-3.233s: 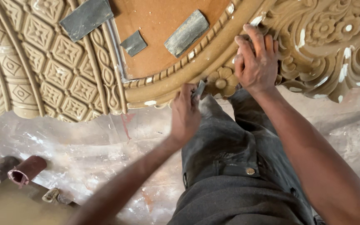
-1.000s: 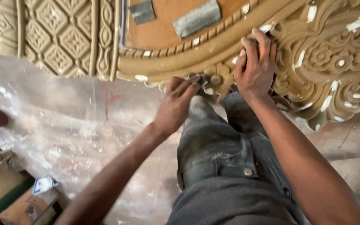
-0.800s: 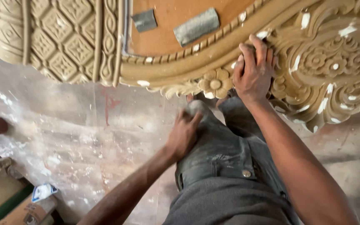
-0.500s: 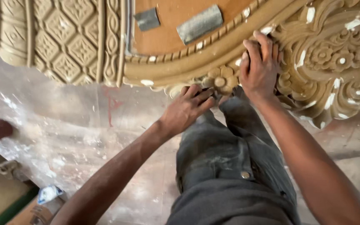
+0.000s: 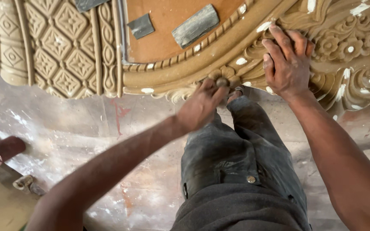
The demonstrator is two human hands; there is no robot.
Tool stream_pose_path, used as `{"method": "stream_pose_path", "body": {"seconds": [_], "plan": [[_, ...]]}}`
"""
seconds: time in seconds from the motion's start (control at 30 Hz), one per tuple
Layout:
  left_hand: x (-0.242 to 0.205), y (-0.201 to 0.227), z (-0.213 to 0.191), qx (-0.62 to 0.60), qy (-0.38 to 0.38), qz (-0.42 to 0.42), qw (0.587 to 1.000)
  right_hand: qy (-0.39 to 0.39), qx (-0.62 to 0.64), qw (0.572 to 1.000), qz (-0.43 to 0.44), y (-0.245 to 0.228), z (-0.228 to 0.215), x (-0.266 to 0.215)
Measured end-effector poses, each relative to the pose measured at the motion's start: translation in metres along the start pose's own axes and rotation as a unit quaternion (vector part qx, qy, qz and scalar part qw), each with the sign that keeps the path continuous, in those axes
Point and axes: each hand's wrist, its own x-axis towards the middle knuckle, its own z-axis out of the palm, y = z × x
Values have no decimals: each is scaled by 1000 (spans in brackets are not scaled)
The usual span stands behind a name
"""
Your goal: The person sands the intricate carvings of a large wooden headboard by hand using small pieces of sandpaper, moving across different sections of the ornate floral and geometric patterns.
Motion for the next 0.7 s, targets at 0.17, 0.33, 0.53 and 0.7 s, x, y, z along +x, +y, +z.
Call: {"method": "stream_pose_path", "body": {"seconds": [0.17, 0.33, 0.53, 0.7], "plan": [[-7, -33, -42, 196, -119, 144, 963, -9, 25, 1000, 15, -2, -6, 1], [11, -48, -61, 369, -167, 308, 861, -7, 26, 1000, 9, 2, 1, -3], [-10, -28, -23, 162, -122, 223, 953, -9, 13, 1000, 13, 1, 2, -3], [-19, -12, -24, 90, -80, 98, 988, -8, 2, 1000, 15, 5, 3, 1]]}}
